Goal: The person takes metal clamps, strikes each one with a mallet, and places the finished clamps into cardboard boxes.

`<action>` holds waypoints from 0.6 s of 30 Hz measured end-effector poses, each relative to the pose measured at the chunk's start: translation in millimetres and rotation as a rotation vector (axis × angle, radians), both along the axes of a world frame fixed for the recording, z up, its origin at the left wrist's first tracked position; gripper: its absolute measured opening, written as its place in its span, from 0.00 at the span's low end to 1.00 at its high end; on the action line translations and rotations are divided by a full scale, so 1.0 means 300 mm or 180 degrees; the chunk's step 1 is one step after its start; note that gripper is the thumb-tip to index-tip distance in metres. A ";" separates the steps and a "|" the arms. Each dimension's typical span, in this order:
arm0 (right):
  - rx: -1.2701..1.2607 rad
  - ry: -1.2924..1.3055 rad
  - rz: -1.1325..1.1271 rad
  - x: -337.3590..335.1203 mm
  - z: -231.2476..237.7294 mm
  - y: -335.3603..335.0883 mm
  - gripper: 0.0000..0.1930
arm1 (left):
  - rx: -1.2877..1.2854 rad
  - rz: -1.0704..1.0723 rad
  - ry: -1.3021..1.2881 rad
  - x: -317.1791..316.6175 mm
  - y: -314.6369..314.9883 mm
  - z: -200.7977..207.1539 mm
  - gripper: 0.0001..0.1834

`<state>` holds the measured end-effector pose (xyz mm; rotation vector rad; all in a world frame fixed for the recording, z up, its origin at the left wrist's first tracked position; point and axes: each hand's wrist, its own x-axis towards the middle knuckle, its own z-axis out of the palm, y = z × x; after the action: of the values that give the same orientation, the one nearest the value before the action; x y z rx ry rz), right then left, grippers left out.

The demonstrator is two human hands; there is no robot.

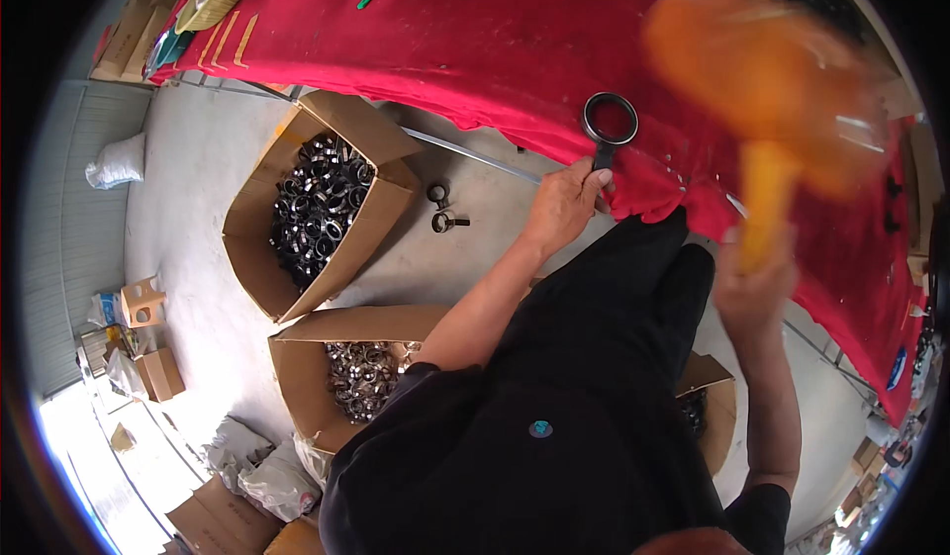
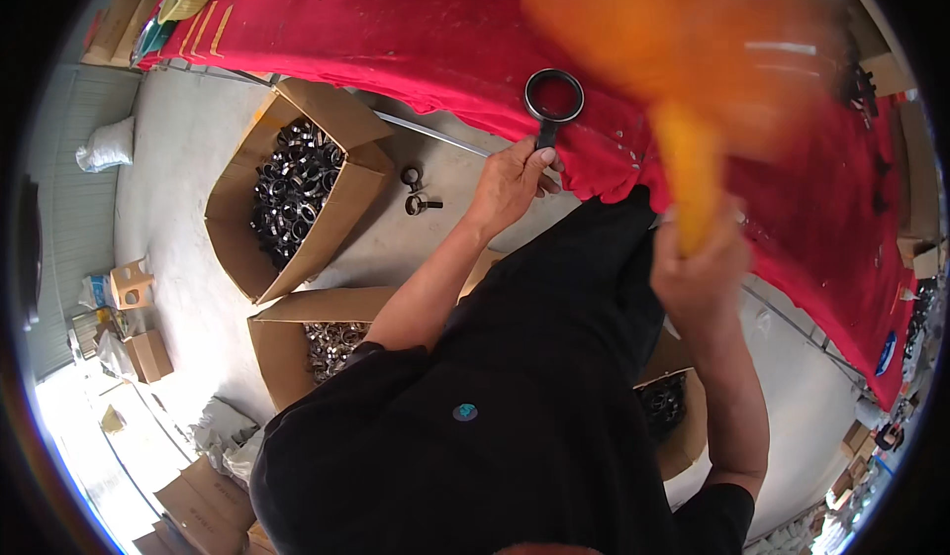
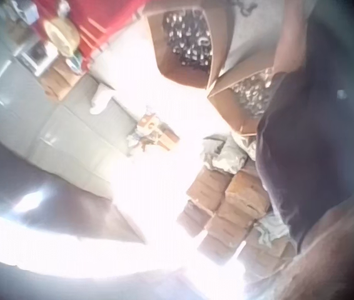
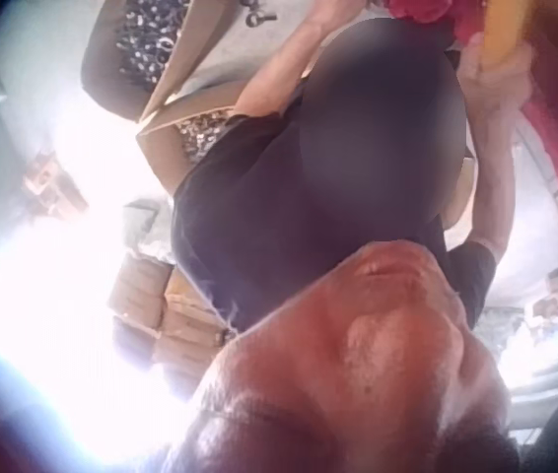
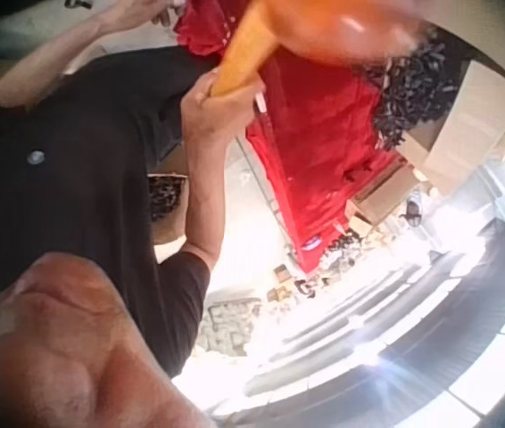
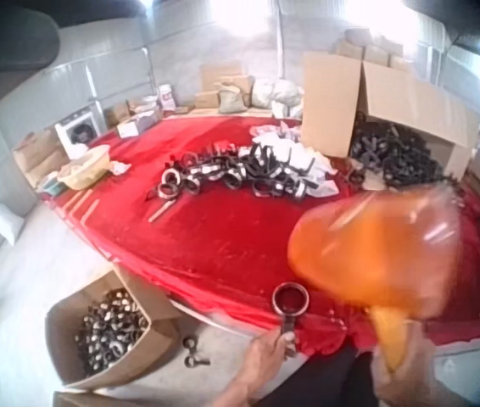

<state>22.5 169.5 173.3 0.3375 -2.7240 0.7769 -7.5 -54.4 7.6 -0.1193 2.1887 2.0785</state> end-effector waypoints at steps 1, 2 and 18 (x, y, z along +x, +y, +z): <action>0.0658 -0.0247 0.0294 -0.016 -0.084 0.044 0.15 | -0.0028 -0.0065 -0.0025 -0.012 0.018 -0.001 0.16; 0.1333 -0.1341 0.0420 -0.047 -0.108 0.022 0.14 | -0.0045 -0.0035 -0.0043 -0.002 0.000 -0.015 0.16; -0.0017 -0.1292 0.0206 -0.300 0.043 -0.038 0.12 | -0.0328 0.0163 0.0178 0.009 -0.051 -0.048 0.14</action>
<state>-67.5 158.2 186.2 0.2944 -3.0984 0.9613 -4.6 -69.6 -6.7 -0.1296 2.3503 2.0182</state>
